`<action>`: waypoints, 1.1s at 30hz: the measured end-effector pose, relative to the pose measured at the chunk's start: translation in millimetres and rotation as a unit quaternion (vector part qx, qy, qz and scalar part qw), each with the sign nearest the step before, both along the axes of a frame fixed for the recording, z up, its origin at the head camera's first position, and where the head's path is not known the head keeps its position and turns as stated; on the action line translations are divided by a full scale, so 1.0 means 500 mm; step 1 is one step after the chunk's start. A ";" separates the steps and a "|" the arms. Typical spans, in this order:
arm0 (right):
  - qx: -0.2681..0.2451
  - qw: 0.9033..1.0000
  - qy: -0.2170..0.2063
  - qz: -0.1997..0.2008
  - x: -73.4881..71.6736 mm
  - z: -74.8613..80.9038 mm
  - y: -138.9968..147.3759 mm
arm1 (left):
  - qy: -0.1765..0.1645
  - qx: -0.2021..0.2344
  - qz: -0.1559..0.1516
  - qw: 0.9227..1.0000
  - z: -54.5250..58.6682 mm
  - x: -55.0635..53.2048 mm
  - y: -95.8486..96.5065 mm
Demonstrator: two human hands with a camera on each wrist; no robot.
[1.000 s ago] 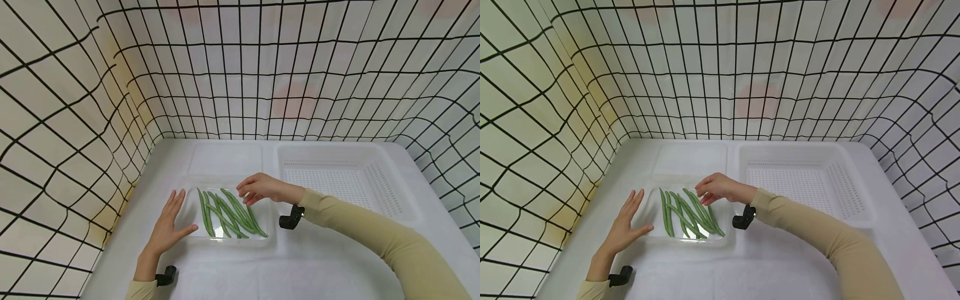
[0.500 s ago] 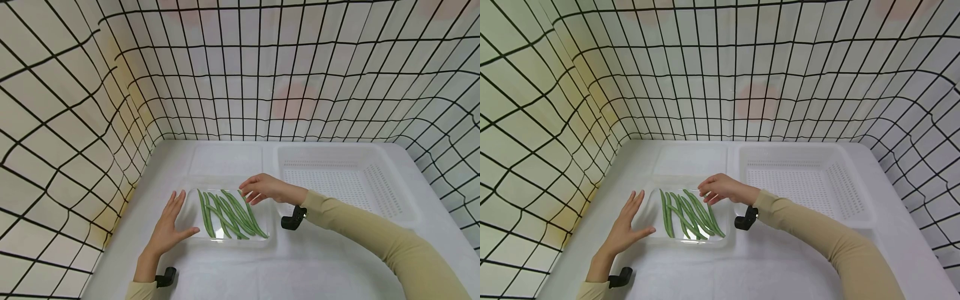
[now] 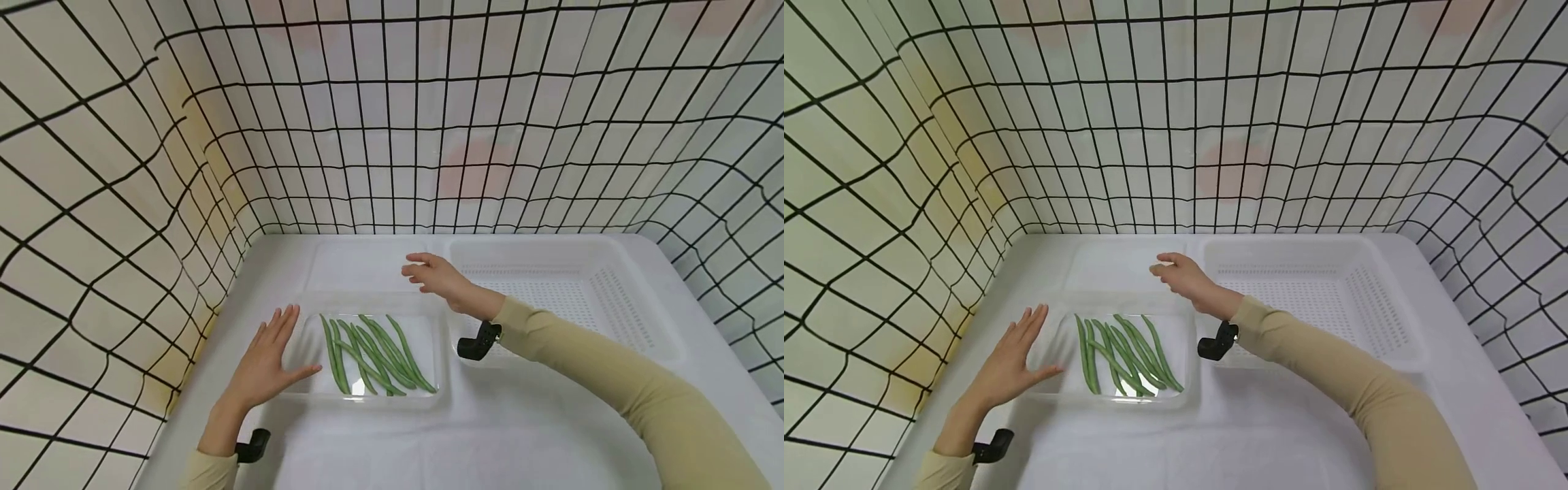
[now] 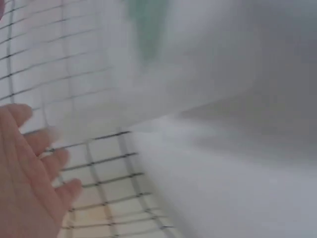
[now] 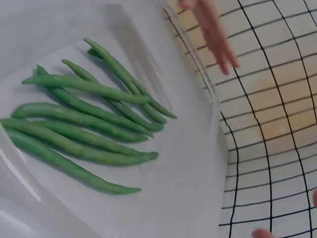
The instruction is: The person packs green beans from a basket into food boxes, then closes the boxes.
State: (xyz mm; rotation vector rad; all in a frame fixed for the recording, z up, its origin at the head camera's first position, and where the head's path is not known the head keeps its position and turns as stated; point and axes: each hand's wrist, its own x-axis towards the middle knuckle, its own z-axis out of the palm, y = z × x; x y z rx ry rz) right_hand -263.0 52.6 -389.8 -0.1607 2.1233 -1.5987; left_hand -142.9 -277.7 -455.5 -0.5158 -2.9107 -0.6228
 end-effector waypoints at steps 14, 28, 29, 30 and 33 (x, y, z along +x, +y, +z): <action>0.011 0.995 -0.086 -0.053 -0.168 -0.006 -0.051 | -0.303 0.097 0.066 0.946 0.140 -0.325 0.045; 0.001 0.977 -0.175 -0.121 -0.214 -0.126 -0.100 | -0.431 0.113 0.164 0.880 0.009 -0.417 0.097; 0.001 0.977 -0.177 -0.119 -0.215 -0.128 -0.100 | -0.432 0.116 0.169 0.878 0.009 -0.419 0.099; 0.001 0.977 -0.177 -0.115 -0.217 -0.128 -0.101 | -0.431 0.117 0.175 0.877 0.009 -0.420 0.101; 0.004 0.980 -0.171 -0.101 -0.226 -0.124 -0.105 | -0.421 0.129 0.192 0.877 0.015 -0.427 0.106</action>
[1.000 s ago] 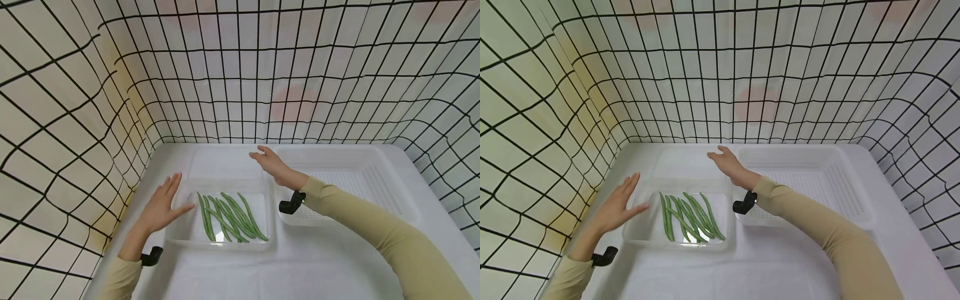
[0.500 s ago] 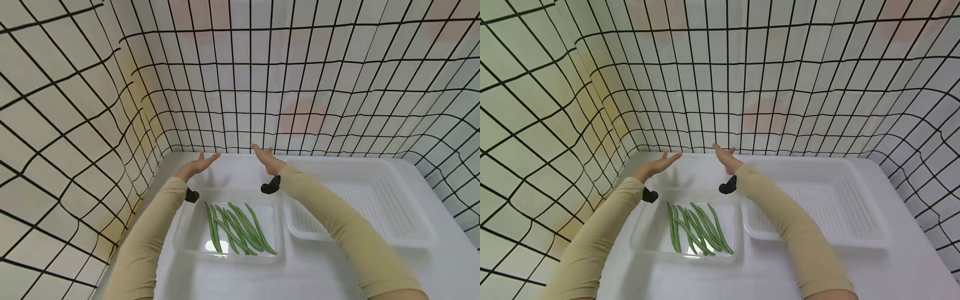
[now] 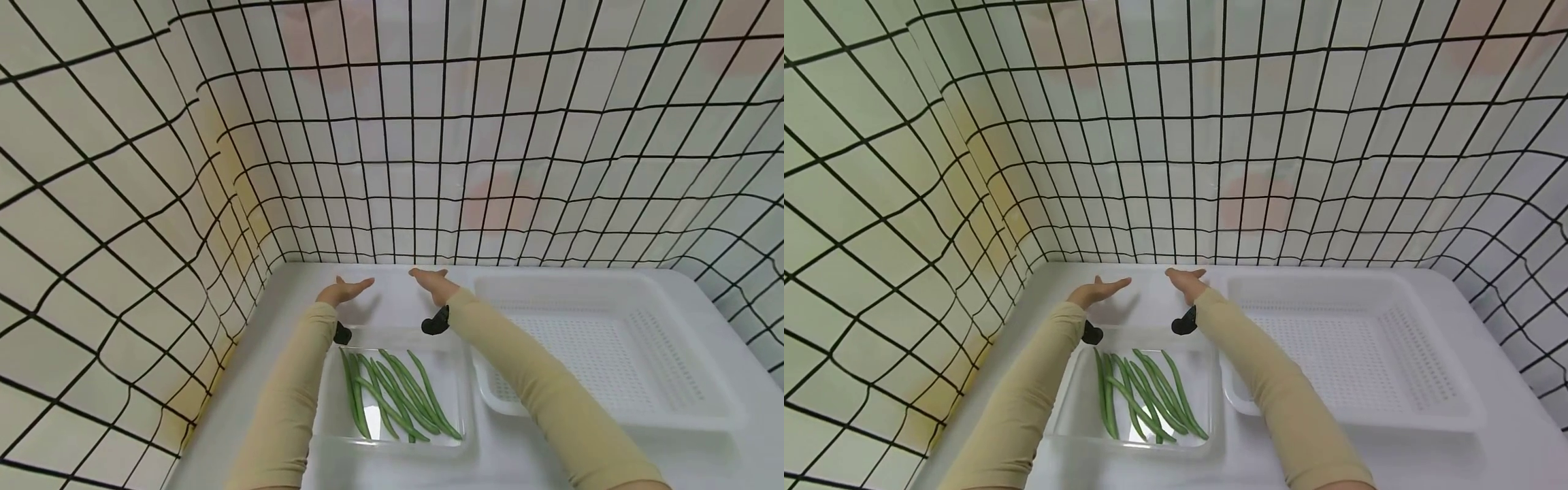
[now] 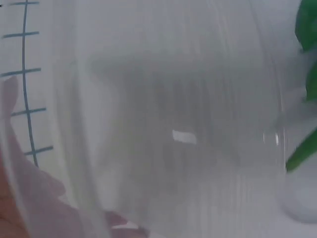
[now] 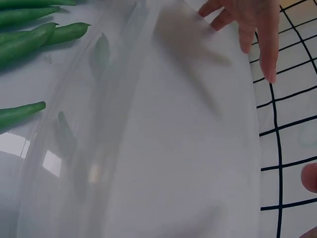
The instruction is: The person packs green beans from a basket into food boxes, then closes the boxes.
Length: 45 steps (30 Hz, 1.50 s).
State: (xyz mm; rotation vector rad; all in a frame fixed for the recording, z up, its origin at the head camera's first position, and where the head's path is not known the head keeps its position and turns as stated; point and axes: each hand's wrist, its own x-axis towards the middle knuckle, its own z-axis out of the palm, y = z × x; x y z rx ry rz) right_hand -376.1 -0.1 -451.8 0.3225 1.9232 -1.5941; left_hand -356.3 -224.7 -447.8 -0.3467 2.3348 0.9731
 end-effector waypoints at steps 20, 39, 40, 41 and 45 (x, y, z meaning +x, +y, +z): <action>0.014 0.999 0.046 -0.012 -0.013 0.018 0.034 | 0.109 0.092 0.138 0.980 -0.014 0.014 -0.017; 0.264 0.938 0.183 0.130 0.013 0.006 0.010 | 0.196 -0.121 0.022 0.973 -0.027 0.026 -0.031; 0.273 0.934 0.184 0.139 0.016 0.005 0.010 | 0.201 -0.135 0.011 0.970 -0.026 0.026 -0.031; 0.283 0.929 0.187 0.146 0.017 0.004 0.011 | 0.207 -0.145 0.001 0.967 -0.023 0.028 -0.030; 0.313 0.911 0.218 0.159 0.017 0.015 0.014 | 0.242 -0.173 -0.033 0.954 0.001 0.021 -0.032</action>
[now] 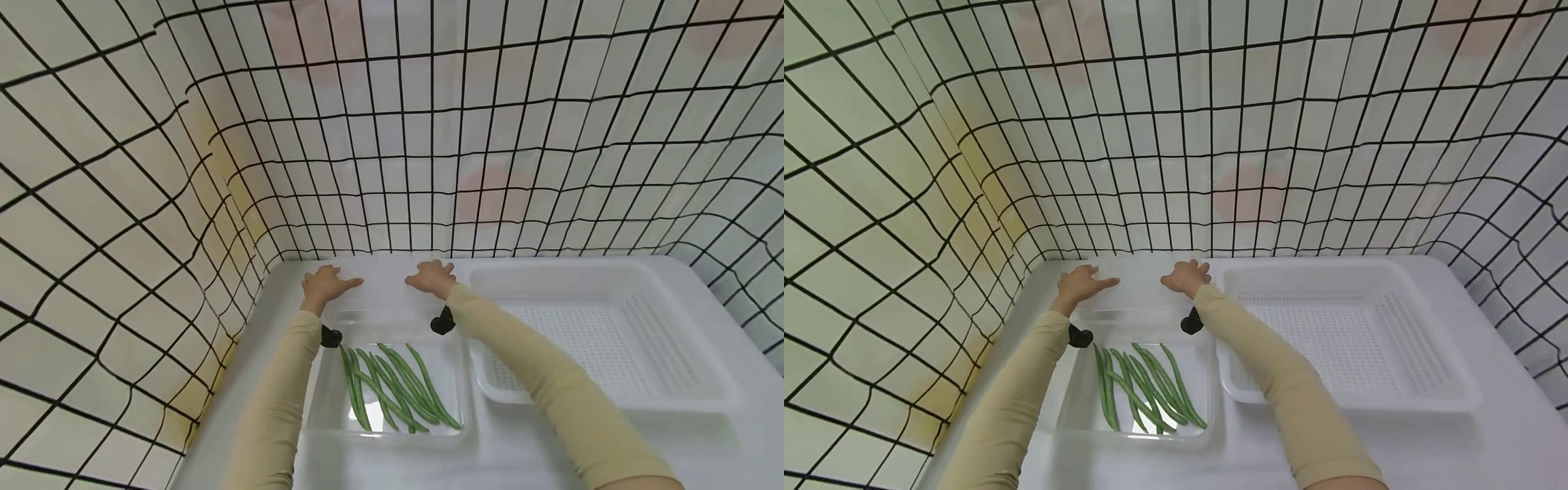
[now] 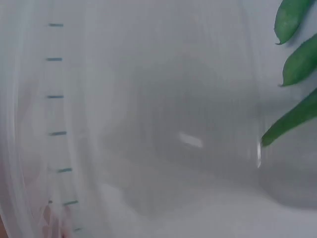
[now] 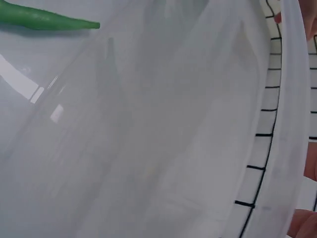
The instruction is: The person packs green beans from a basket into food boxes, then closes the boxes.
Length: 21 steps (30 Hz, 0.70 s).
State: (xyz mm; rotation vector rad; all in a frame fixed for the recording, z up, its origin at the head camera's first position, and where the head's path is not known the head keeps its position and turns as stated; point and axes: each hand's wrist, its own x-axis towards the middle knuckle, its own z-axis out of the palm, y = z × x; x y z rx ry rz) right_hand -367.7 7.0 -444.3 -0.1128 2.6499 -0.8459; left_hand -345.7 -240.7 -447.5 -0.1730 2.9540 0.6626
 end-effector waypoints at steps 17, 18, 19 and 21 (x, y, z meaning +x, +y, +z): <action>-0.030 0.955 0.272 0.109 0.115 0.203 0.028 | 0.207 -0.080 -0.058 0.973 0.224 0.117 -0.020; -0.039 0.951 0.285 0.116 0.132 0.208 0.034 | 0.216 -0.079 -0.058 0.971 0.231 0.134 -0.018; -0.046 0.946 0.298 0.122 0.149 0.210 0.039 | 0.223 -0.076 -0.058 0.970 0.236 0.152 -0.017; -0.057 0.934 0.323 0.139 0.187 0.208 0.049 | 0.235 -0.075 -0.062 0.967 0.240 0.189 -0.015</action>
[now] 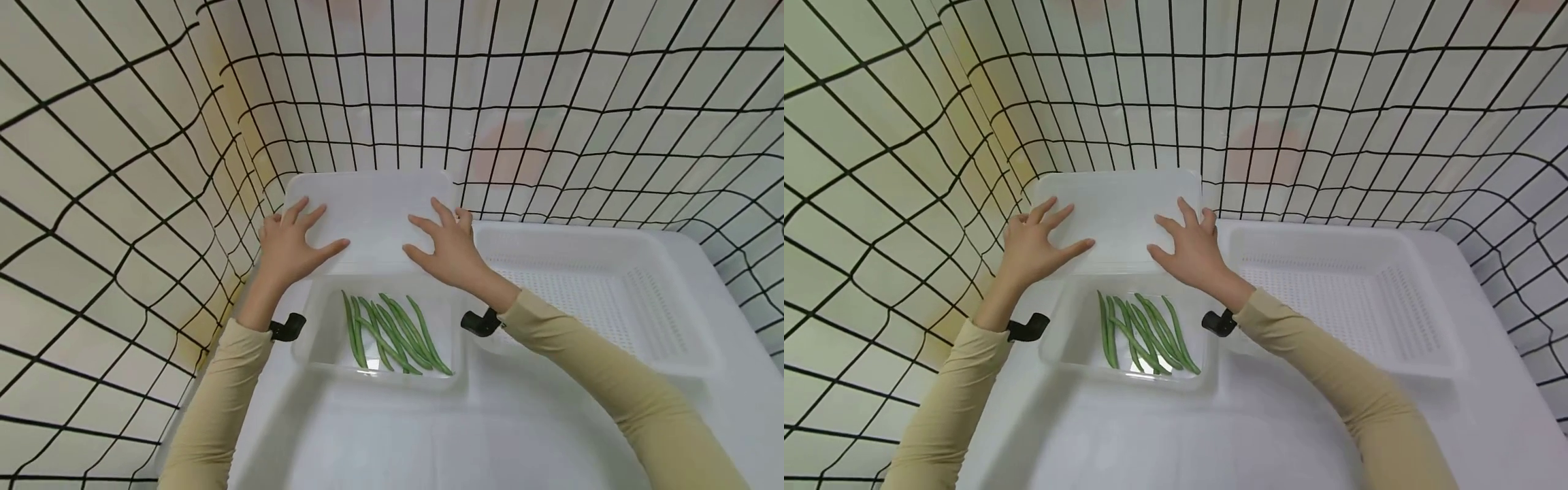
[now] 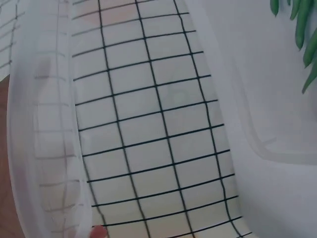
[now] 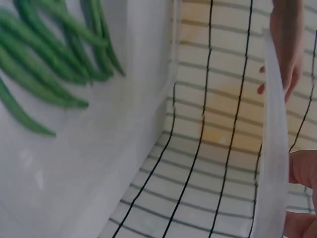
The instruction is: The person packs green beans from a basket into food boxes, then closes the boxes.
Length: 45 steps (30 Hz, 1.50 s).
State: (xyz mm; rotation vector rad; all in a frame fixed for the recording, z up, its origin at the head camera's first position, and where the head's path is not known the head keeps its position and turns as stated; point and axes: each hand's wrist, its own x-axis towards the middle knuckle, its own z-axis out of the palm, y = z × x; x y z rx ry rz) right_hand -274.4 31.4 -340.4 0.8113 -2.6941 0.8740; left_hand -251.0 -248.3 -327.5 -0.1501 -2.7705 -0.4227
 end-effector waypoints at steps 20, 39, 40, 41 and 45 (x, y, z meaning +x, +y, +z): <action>-0.093 0.995 0.001 -0.033 0.209 -0.199 0.006 | -0.032 0.009 -0.054 0.998 -0.192 0.143 0.011; -0.113 0.992 -0.015 -0.056 0.238 -0.253 0.008 | -0.057 0.006 -0.072 0.996 -0.237 0.155 0.019; -0.113 0.992 -0.011 -0.056 0.240 -0.256 0.008 | -0.050 0.005 -0.075 0.996 -0.239 0.157 0.017; -0.114 0.992 -0.005 -0.055 0.242 -0.259 0.008 | -0.042 0.002 -0.077 0.996 -0.241 0.159 0.016; -0.123 0.991 0.021 -0.050 0.252 -0.279 0.006 | -0.004 -0.008 -0.080 0.997 -0.254 0.172 0.011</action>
